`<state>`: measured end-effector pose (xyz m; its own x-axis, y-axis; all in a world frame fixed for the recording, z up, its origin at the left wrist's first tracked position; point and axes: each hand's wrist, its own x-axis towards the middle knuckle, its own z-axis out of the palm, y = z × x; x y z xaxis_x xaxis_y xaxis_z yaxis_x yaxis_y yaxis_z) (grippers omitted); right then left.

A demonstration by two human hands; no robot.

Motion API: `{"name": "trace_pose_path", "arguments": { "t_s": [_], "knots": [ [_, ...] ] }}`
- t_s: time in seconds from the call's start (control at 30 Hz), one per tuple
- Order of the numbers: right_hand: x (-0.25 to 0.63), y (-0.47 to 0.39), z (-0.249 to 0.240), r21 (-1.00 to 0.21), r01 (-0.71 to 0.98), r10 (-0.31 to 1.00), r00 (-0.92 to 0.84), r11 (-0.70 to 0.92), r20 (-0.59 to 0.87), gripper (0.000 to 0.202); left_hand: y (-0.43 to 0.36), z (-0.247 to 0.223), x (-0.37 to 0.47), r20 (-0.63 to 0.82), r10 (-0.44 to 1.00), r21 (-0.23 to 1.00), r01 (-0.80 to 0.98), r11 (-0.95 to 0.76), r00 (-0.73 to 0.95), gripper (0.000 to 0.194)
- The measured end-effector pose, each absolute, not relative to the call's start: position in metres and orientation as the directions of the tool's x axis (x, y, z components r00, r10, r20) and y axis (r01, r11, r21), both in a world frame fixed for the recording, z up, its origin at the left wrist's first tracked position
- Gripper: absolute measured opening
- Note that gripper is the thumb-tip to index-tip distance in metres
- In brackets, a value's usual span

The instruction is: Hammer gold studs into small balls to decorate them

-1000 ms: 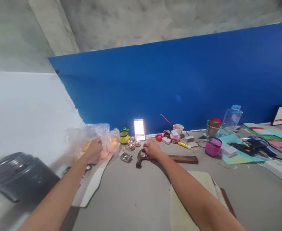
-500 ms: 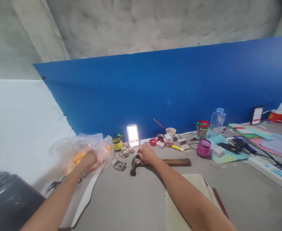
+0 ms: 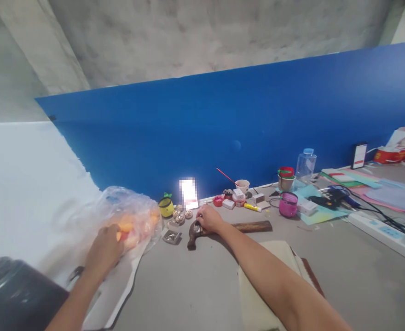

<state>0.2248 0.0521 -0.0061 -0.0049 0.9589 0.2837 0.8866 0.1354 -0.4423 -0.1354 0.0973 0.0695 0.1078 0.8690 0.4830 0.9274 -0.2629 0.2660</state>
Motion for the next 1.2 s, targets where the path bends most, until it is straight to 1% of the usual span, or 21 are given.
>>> {"name": "trace_pose_path", "arguments": {
  "t_s": [0.07, 0.1, 0.17, 0.2, 0.27, 0.3, 0.33, 0.4, 0.43, 0.47, 0.5, 0.57, 0.67, 0.77, 0.83, 0.97, 1.07, 1.2],
  "knots": [
    [0.225, 0.052, -0.006, -0.458, 0.878, 0.956, 0.002, 0.139, 0.293, 0.022, 0.085, 0.066, -0.142, 0.523, 0.849, 0.245, 0.94, -0.237, 0.078, 0.02],
    [0.224, 0.051, -0.006, -0.469, 0.872, 0.954, 0.006, 0.142, 0.3, 0.022, 0.078, 0.065, -0.142, 0.533, 0.843, 0.256, 0.936, -0.241, 0.072, 0.022],
    [0.224, 0.049, -0.006, -0.501, 0.852, 0.948, 0.021, 0.149, 0.318, 0.02, 0.063, 0.06, -0.135, 0.506, 0.859, 0.343, 0.895, -0.284, 0.078, 0.02],
    [0.223, 0.048, -0.005, -0.523, 0.839, 0.943, 0.034, 0.152, 0.33, 0.019, 0.056, 0.056, -0.129, 0.463, 0.88, 0.393, 0.864, -0.315, 0.111, 0.017],
    [0.221, 0.047, -0.002, -0.579, 0.799, 0.932, 0.072, 0.159, 0.355, 0.017, 0.04, 0.048, -0.111, 0.366, 0.898, 0.488, 0.772, -0.407, 0.243, 0.014],
    [0.22, 0.046, 0.0, -0.615, 0.773, 0.925, 0.1, 0.16, 0.366, 0.017, 0.032, 0.044, -0.101, 0.324, 0.899, 0.54, 0.722, -0.432, 0.296, 0.015],
    [0.22, 0.045, 0.003, -0.653, 0.74, 0.918, 0.133, 0.159, 0.374, 0.016, 0.024, 0.04, -0.09, 0.275, 0.906, 0.608, 0.672, -0.422, 0.321, 0.018],
    [0.22, 0.046, 0.011, -0.742, 0.655, 0.903, 0.218, 0.145, 0.369, 0.015, 0.01, 0.035, -0.071, 0.118, 0.943, 0.794, 0.54, -0.279, 0.312, 0.03],
    [0.221, 0.047, 0.015, -0.787, 0.602, 0.896, 0.267, 0.133, 0.355, 0.016, 0.004, 0.034, -0.063, 0.043, 0.943, 0.89, 0.416, -0.186, 0.33, 0.037],
    [0.223, 0.048, 0.02, -0.834, 0.538, 0.891, 0.314, 0.118, 0.328, 0.015, 0.0, 0.034, -0.056, -0.008, 0.92, 0.957, 0.271, -0.107, 0.391, 0.039],
    [0.226, 0.05, 0.025, -0.879, 0.466, 0.888, 0.358, 0.098, 0.288, 0.016, -0.004, 0.034, -0.05, -0.018, 0.901, 0.989, 0.137, -0.046, 0.434, 0.039],
    [0.236, 0.053, 0.038, -0.947, 0.315, 0.88, 0.433, 0.056, 0.196, 0.017, -0.007, 0.036, -0.04, -0.058, 0.884, 0.996, -0.031, 0.082, 0.463, 0.037],
    [0.257, 0.056, 0.062, -0.993, 0.119, 0.857, 0.508, 0.027, 0.084, 0.022, -0.004, 0.037, -0.031, -0.168, 0.854, 0.937, -0.189, 0.294, 0.492, 0.033],
    [0.276, 0.055, 0.091, -0.998, -0.03, 0.83, 0.557, 0.056, 0.03, 0.031, -0.001, 0.034, -0.029, -0.216, 0.849, 0.853, -0.329, 0.404, 0.482, 0.021],
    [0.283, 0.053, 0.111, -0.991, -0.092, 0.817, 0.575, 0.099, 0.028, 0.034, -0.001, 0.031, -0.03, -0.202, 0.839, 0.819, -0.383, 0.427, 0.504, 0.012],
    [0.279, 0.046, 0.141, -0.978, -0.14, 0.831, 0.554, 0.155, 0.052, 0.039, -0.007, 0.021, -0.032, -0.153, 0.826, 0.85, -0.354, 0.39, 0.543, 0.028],
    [0.274, 0.04, 0.159, -0.973, -0.1, 0.85, 0.512, 0.206, 0.127, 0.042, -0.014, 0.015, -0.027, -0.118, 0.8, 0.889, -0.298, 0.349, 0.588, 0.028],
    [0.274, 0.023, 0.175, -0.964, -0.042, 0.843, 0.496, 0.261, 0.207, 0.049, -0.022, 0.014, -0.02, -0.133, 0.757, 0.926, -0.192, 0.325, 0.64, 0.03]
  ]
}}
